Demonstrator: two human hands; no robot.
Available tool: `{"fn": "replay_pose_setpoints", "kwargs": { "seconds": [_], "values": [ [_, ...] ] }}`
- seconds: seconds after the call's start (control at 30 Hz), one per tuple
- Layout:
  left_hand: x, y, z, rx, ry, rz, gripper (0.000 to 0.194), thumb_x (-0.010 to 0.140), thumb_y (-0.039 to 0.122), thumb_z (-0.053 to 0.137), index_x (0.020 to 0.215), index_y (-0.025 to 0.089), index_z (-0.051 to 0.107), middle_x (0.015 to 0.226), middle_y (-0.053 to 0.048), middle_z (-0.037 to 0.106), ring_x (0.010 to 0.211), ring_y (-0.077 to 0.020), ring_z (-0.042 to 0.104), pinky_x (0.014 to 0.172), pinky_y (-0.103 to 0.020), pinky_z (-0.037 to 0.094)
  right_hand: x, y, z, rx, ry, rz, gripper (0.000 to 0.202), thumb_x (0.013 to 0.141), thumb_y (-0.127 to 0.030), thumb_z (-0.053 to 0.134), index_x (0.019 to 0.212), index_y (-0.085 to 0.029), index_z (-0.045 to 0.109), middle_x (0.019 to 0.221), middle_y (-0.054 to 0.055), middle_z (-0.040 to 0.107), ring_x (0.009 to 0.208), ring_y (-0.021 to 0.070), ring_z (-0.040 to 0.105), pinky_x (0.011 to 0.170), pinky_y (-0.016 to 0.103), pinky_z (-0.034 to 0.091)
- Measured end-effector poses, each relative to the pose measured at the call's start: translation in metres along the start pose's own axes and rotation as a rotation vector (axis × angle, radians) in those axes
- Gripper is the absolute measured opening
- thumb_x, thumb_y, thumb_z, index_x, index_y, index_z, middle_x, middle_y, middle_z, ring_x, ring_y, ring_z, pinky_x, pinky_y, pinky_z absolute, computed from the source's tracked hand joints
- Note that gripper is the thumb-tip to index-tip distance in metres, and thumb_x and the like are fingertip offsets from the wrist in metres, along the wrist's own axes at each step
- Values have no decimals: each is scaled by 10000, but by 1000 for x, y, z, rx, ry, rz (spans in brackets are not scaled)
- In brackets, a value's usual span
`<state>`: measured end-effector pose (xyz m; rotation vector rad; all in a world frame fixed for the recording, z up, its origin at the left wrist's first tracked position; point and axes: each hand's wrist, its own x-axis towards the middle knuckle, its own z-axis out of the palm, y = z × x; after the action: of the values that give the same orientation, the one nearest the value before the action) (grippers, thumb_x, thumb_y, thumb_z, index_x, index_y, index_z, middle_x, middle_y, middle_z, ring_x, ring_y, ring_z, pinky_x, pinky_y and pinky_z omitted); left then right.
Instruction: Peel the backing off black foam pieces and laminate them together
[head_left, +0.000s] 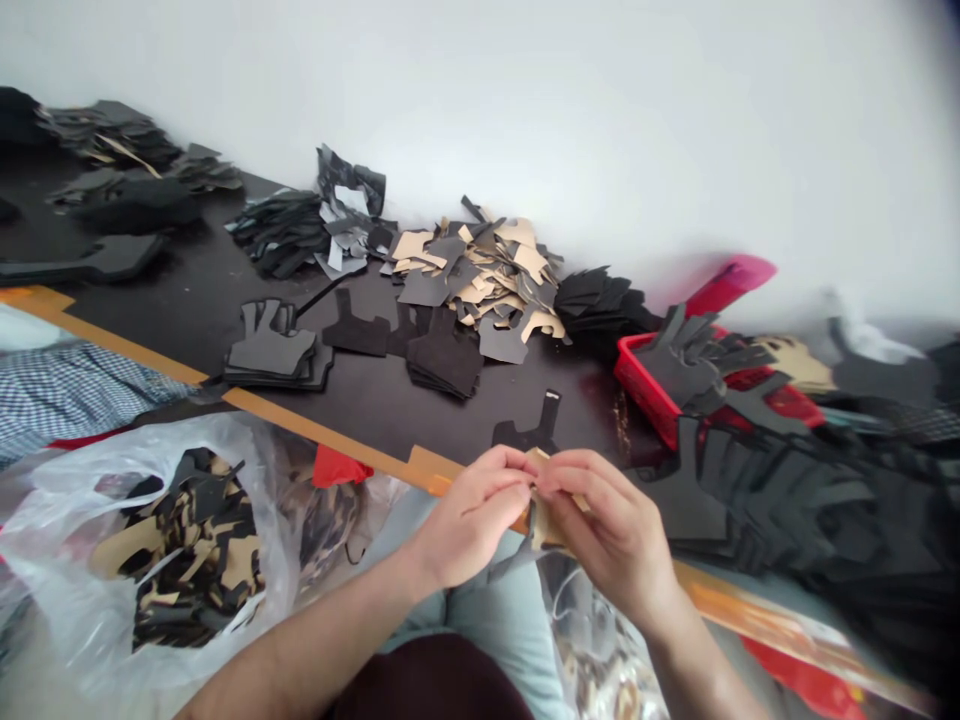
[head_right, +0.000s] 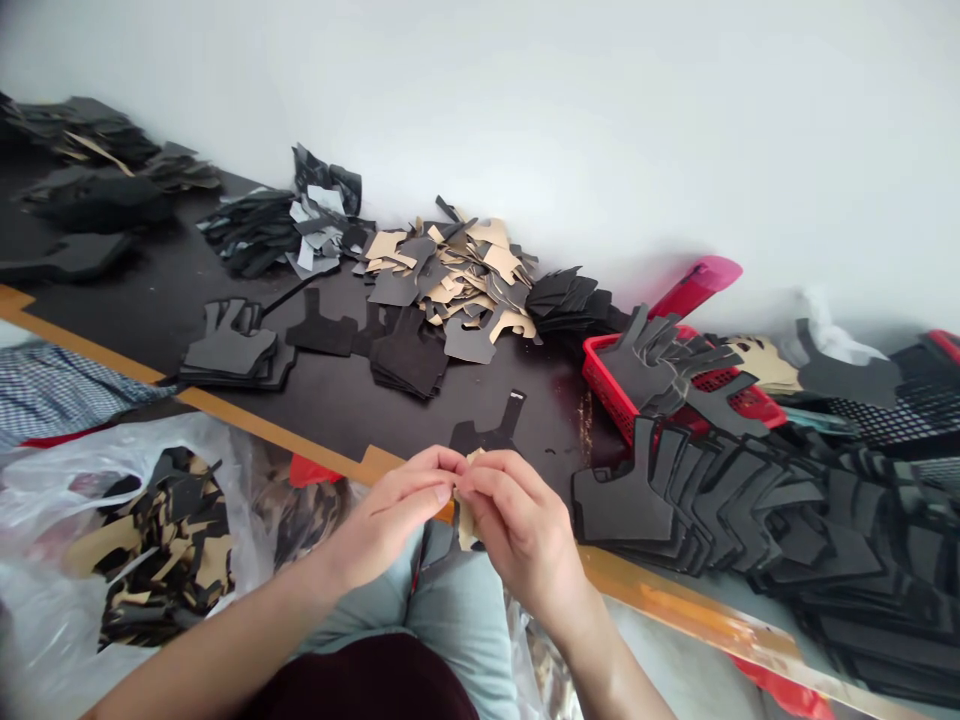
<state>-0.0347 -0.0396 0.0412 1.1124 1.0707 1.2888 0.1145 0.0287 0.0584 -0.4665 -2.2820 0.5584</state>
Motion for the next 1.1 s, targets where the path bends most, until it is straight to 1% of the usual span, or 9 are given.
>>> {"fn": "replay_pose_setpoints", "kwargs": {
  "seconds": [0.23, 0.33, 0.5, 0.67, 0.83, 0.93, 1.0, 1.03, 1.1],
  "values": [
    [1, -4, 2, -107, 50, -49, 295, 906, 295, 443, 776, 152, 665, 1103, -87, 559, 995, -205, 527, 890, -279, 393, -5, 2, 5, -43, 58, -14, 218, 826, -10, 552, 951, -186, 584, 927, 58, 602, 870, 123, 597, 750, 238, 517],
    [2, -7, 4, -80, 74, -61, 325, 905, 308, 440, 692, 137, 616, 1087, -88, 553, 982, -200, 528, 880, -285, 399, -6, 3, 6, -28, 43, -4, 211, 838, -9, 533, 955, -183, 563, 936, 60, 588, 873, 121, 585, 760, 242, 512],
    [7, -9, 5, 2, 88, -54, 296, 899, 252, 421, 722, 130, 625, 1043, -75, 566, 951, -173, 535, 856, -268, 404, -10, 9, 10, -9, 8, -12, 201, 850, 2, 499, 956, -167, 525, 993, 74, 548, 936, 128, 556, 825, 267, 493],
    [13, -12, 1, 125, 225, -3, 288, 891, 214, 414, 685, 132, 599, 996, -51, 579, 899, -145, 543, 795, -234, 402, -18, 11, 12, -30, -14, -21, 190, 851, 4, 478, 950, -155, 512, 1071, 92, 488, 1089, 174, 492, 945, 336, 433],
    [18, -23, -11, 57, 367, -13, 256, 894, 261, 437, 796, 135, 638, 1003, -48, 592, 859, -135, 538, 774, -235, 399, -46, 10, 1, -117, -110, -15, 169, 856, -20, 481, 949, -157, 516, 1156, 118, 471, 1221, 234, 385, 1030, 423, 331],
    [21, -28, -17, -92, 415, -1, 266, 887, 308, 463, 837, 131, 654, 982, -59, 600, 866, -149, 545, 775, -251, 417, -75, 16, -12, -89, -151, 79, 140, 865, -65, 490, 929, -181, 534, 1184, 104, 487, 1240, 231, 388, 1033, 419, 334],
    [22, -29, -18, -181, 423, -4, 263, 871, 327, 490, 827, 127, 655, 942, -64, 606, 863, -159, 549, 779, -266, 431, -94, 22, -23, -3, -44, 250, 92, 882, -121, 489, 895, -200, 534, 1153, 82, 522, 1212, 218, 441, 996, 397, 389],
    [22, -29, -18, -206, 426, -7, 259, 863, 332, 502, 825, 127, 655, 924, -65, 607, 865, -162, 549, 785, -272, 434, -101, 24, -28, 66, 89, 364, 74, 895, -150, 481, 886, -208, 527, 1129, 70, 539, 1180, 209, 482, 969, 388, 422],
    [21, -27, -15, -232, 420, -18, 256, 854, 340, 518, 828, 127, 660, 910, -65, 608, 863, -163, 547, 788, -276, 439, -108, 28, -38, 227, 439, 577, 45, 909, -193, 478, 888, -218, 510, 1101, 50, 556, 1105, 194, 555, 923, 382, 478]
  ]
}}
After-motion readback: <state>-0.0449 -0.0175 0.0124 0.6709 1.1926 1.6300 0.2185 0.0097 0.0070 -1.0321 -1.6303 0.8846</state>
